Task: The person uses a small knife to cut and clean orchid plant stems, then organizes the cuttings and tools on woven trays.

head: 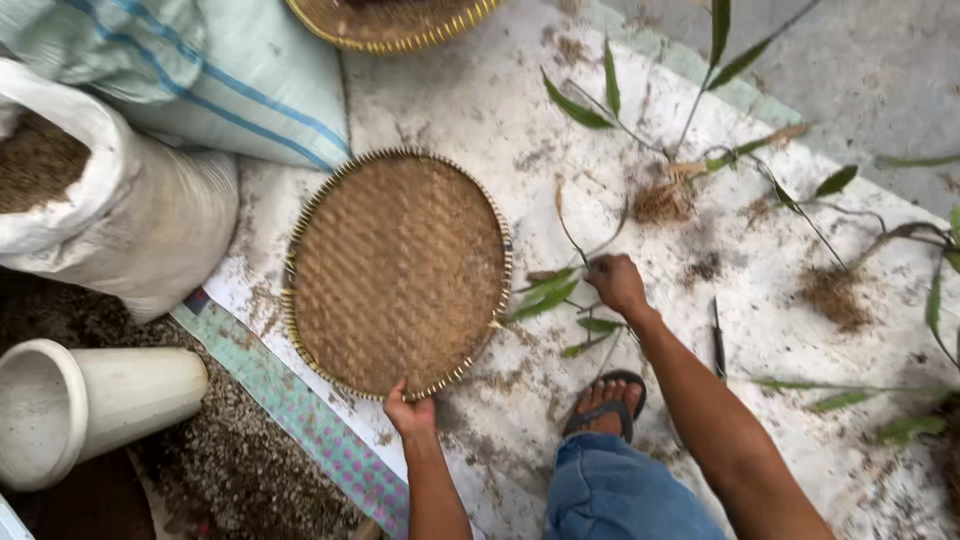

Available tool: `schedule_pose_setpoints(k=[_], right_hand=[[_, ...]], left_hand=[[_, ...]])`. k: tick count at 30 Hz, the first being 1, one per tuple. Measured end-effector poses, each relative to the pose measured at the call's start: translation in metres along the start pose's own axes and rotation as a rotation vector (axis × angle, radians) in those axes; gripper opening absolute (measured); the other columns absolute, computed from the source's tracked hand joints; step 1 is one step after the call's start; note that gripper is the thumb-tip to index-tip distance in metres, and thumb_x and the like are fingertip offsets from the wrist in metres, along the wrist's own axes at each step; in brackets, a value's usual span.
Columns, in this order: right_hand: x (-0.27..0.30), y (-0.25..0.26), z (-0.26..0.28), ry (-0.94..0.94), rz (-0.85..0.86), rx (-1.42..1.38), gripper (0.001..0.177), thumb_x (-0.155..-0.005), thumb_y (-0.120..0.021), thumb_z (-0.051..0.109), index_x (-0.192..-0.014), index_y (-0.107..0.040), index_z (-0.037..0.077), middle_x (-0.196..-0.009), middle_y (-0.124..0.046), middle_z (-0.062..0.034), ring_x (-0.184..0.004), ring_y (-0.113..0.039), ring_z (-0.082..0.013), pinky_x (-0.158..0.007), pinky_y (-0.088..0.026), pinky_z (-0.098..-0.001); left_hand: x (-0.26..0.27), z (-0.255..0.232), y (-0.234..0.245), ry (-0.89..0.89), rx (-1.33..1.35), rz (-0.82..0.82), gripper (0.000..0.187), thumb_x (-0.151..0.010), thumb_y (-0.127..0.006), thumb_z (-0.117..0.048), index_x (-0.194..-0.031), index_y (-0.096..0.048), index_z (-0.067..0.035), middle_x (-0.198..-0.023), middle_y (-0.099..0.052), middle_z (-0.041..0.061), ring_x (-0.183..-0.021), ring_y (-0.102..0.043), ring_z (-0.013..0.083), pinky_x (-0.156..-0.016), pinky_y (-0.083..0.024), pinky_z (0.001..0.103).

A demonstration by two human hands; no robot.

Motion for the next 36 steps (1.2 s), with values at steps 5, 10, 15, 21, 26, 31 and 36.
schedule_pose_setpoints(k=[5,10,15,21,26,31,36], right_hand=[[0.011,0.031,0.022,-0.006,-0.038,-0.131,0.024,-0.086,-0.079,0.021,-0.109,-0.079,0.012,-0.095,-0.077,-0.0152,-0.101,-0.071,-0.0393,-0.09,-0.054,-0.0491],[0.026,0.108,0.116,0.15,-0.21,-0.276,0.021,-0.09,-0.082,0.01,-0.11,-0.079,0.014,-0.094,-0.075,-0.0127,-0.094,-0.072,-0.0288,-0.086,-0.055,-0.0395],[0.01,0.043,0.18,0.424,-0.059,-0.432,0.022,-0.082,-0.084,-0.001,-0.103,-0.079,0.003,-0.091,-0.074,-0.0202,-0.092,-0.073,-0.0365,-0.085,-0.057,-0.042],[0.043,-0.074,0.224,0.418,0.042,-0.383,0.018,-0.088,-0.078,0.01,-0.105,-0.078,0.007,-0.09,-0.074,-0.0165,-0.088,-0.074,-0.0371,-0.076,-0.059,-0.0439],[0.072,-0.107,0.177,0.964,-0.076,-0.1,0.019,-0.096,-0.065,0.003,-0.112,-0.074,0.008,-0.095,-0.069,-0.015,-0.081,-0.071,-0.0354,-0.071,-0.06,-0.0435],[0.119,-0.115,0.148,1.157,-0.138,-0.005,0.025,-0.104,-0.057,0.02,-0.122,-0.071,0.01,-0.109,-0.068,-0.0115,-0.091,-0.07,-0.0286,-0.078,-0.06,-0.0383],[0.128,-0.091,0.149,1.069,0.004,-0.022,0.034,-0.099,-0.046,0.001,-0.122,-0.07,0.005,-0.117,-0.069,-0.0168,-0.103,-0.07,-0.0288,-0.087,-0.059,-0.0344]], left_hand=[[0.001,0.009,0.019,0.125,-0.115,0.058,0.039,-0.074,-0.072,0.003,-0.112,-0.064,0.003,-0.112,-0.067,0.02,-0.1,-0.068,0.0357,-0.096,-0.059,0.055],[-0.001,0.013,0.053,0.156,-0.367,0.11,0.049,-0.072,-0.076,0.004,-0.118,-0.06,0.001,-0.117,-0.058,0.017,-0.1,-0.063,0.0346,-0.095,-0.058,0.055],[0.084,-0.012,0.016,0.19,-0.88,0.06,0.058,-0.093,-0.07,-0.02,-0.136,-0.045,0.01,-0.125,-0.056,0.038,-0.106,-0.069,0.0486,-0.09,-0.059,0.057],[0.074,-0.026,0.018,-0.686,-1.009,-0.109,0.027,-0.081,-0.075,0.001,-0.104,-0.06,-0.004,-0.093,-0.06,0.012,-0.083,-0.066,0.0233,-0.068,-0.049,0.038],[0.104,0.02,-0.058,-0.204,-0.81,0.26,0.026,-0.09,-0.058,-0.001,-0.116,-0.059,-0.003,-0.096,-0.067,0.015,-0.072,-0.067,0.0292,-0.068,-0.055,0.046],[0.121,0.034,-0.074,0.205,-0.224,0.609,0.064,-0.067,-0.057,0.012,-0.124,-0.071,-0.013,-0.085,-0.076,0.004,-0.093,-0.075,0.0355,-0.104,-0.045,0.072],[0.084,0.037,-0.076,0.166,-0.029,0.712,0.079,-0.076,-0.05,0.015,-0.152,-0.036,-0.005,-0.156,-0.041,0.026,-0.142,-0.045,0.0435,-0.12,-0.036,0.062]])
Point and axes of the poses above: each hand's wrist, its own x-axis away from the middle knuckle, its own y-axis out of the back of the hand, z = x × y, the point moved 4 cm from there along -x, towards the middle knuckle
